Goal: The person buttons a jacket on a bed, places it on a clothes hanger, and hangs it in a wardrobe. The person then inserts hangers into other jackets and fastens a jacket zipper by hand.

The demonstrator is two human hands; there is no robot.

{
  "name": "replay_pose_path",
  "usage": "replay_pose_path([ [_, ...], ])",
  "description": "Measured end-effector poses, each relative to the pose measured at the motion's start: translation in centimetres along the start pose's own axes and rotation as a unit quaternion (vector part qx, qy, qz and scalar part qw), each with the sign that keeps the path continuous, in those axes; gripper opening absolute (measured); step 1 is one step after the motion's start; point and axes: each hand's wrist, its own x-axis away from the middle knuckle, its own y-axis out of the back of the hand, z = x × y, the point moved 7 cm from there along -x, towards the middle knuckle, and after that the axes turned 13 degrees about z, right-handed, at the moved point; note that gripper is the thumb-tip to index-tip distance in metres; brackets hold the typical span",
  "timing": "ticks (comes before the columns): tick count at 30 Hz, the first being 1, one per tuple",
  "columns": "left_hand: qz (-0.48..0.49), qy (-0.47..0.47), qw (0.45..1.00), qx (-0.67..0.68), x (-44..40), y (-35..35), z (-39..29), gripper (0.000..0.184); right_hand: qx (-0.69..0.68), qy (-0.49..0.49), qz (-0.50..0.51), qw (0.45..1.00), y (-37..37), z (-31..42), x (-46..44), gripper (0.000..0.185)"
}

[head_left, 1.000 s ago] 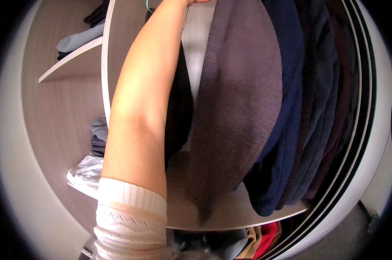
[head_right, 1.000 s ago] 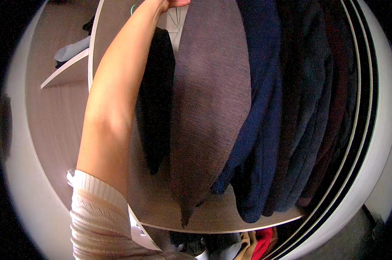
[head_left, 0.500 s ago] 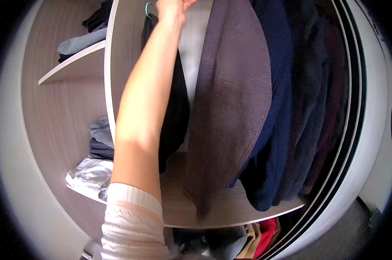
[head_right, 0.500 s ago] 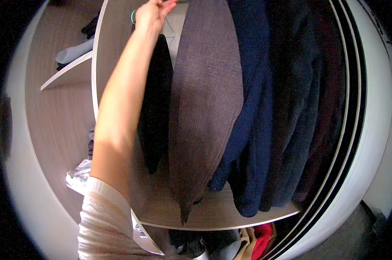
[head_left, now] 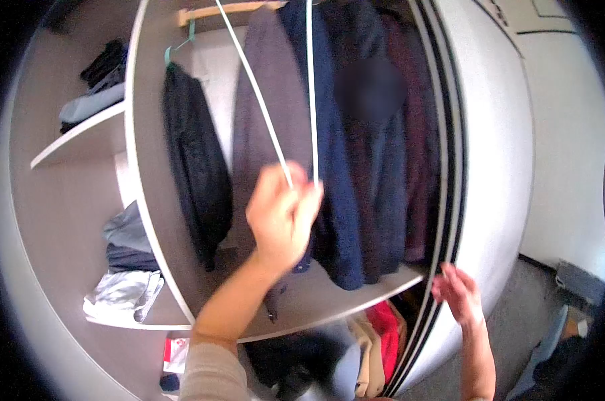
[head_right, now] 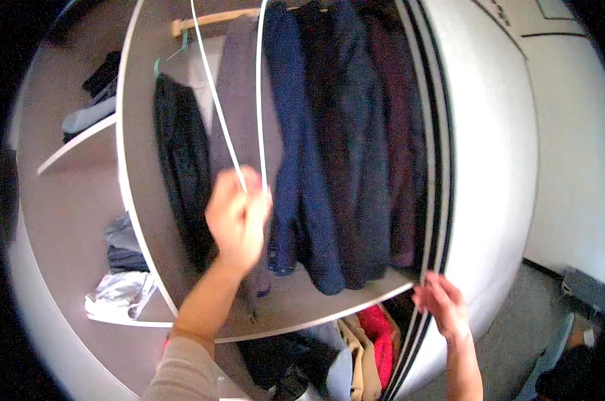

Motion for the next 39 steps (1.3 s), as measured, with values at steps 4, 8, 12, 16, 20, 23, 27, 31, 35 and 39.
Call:
replay_pose_path([
  [4,0.125,0.056,0.978,0.157,7.4,-6.1,-9.8,0.011,-0.074,0.176,0.173,0.966,-5.0,11.2,0.5,0.063],
  [8,0.224,0.073,0.918,0.318,16.2,-14.2,-21.3,0.016,-0.174,0.212,0.083,0.958,0.9,16.8,6.4,0.057],
  [12,0.308,0.075,0.857,0.405,22.6,-20.1,-33.4,0.019,-0.173,0.107,-0.191,0.96,14.7,11.9,16.4,0.027],
  [16,0.377,0.021,0.763,0.524,27.5,-23.5,-45.8,0.017,-0.127,0.081,-0.362,0.92,23.0,10.4,30.5,0.03],
  [20,0.469,-0.099,0.635,0.606,31.8,-23.7,-55.8,0.018,-0.144,0.075,-0.517,0.84,28.9,9.2,45.0,0.029],
  [23,0.505,-0.118,0.531,0.67,32.0,-23.8,-60.4,0.027,-0.114,0.056,-0.683,0.719,29.7,9.1,56.1,0.028],
  [27,0.55,-0.138,0.455,0.687,34.0,-28.3,-65.5,0.022,-0.063,0.069,-0.752,0.653,28.6,10.4,73.1,0.027],
  [31,0.627,-0.112,0.399,0.66,37.1,-35.8,-70.9,0.011,0.006,0.123,-0.843,0.523,24.2,13.4,85.0,0.028],
  [35,0.656,-0.102,0.392,0.637,38.6,-42.0,-77.6,0.012,0.034,0.088,-0.895,0.435,21.6,12.8,92.6,0.029],
  [39,0.707,-0.048,0.35,0.613,38.6,-47.3,-85.3,0.015,0.014,0.145,-0.887,0.439,23.5,14.7,94.9,0.028],
])
